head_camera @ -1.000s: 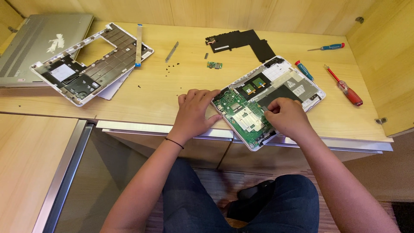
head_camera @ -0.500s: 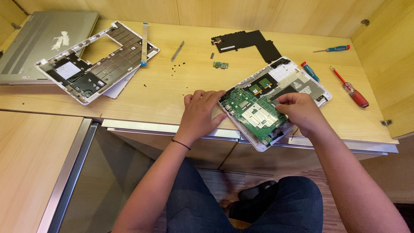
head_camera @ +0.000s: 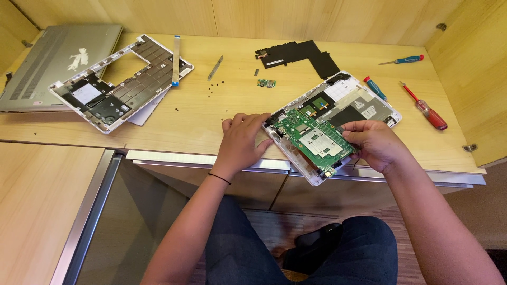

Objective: Disassembling a laptop motherboard by removing the battery, unscrewing components, and disconnecting ribbon cables.

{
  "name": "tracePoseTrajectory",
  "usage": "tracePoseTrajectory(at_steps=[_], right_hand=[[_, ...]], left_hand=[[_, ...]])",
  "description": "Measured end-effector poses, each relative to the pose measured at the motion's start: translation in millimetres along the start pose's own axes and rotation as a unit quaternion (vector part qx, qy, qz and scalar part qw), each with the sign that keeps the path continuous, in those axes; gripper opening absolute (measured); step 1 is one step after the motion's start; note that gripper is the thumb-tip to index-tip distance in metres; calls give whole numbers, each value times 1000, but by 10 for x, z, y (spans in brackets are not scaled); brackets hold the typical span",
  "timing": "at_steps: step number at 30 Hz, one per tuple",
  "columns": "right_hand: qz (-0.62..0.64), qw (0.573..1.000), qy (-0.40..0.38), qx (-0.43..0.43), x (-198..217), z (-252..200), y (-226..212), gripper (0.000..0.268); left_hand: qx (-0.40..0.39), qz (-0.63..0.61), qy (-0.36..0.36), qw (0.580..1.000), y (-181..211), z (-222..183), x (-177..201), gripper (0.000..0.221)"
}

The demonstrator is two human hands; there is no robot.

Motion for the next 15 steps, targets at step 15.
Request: tracePoseTrajectory(at_steps=[15], right_hand=[[-43, 998, -40, -25, 110, 103, 3, 17]], left_hand=[[-8, 41, 6, 999, 18, -13, -31, 55]])
Point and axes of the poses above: each hand's wrist, its own z-axis towards the middle knuckle, its own x-axis out of the back of the hand, y = z × x, the point moved 6 cm from there along z, towards the middle knuckle, and after that the axes turned 7 degrees about -z, right-handed, at the moved point
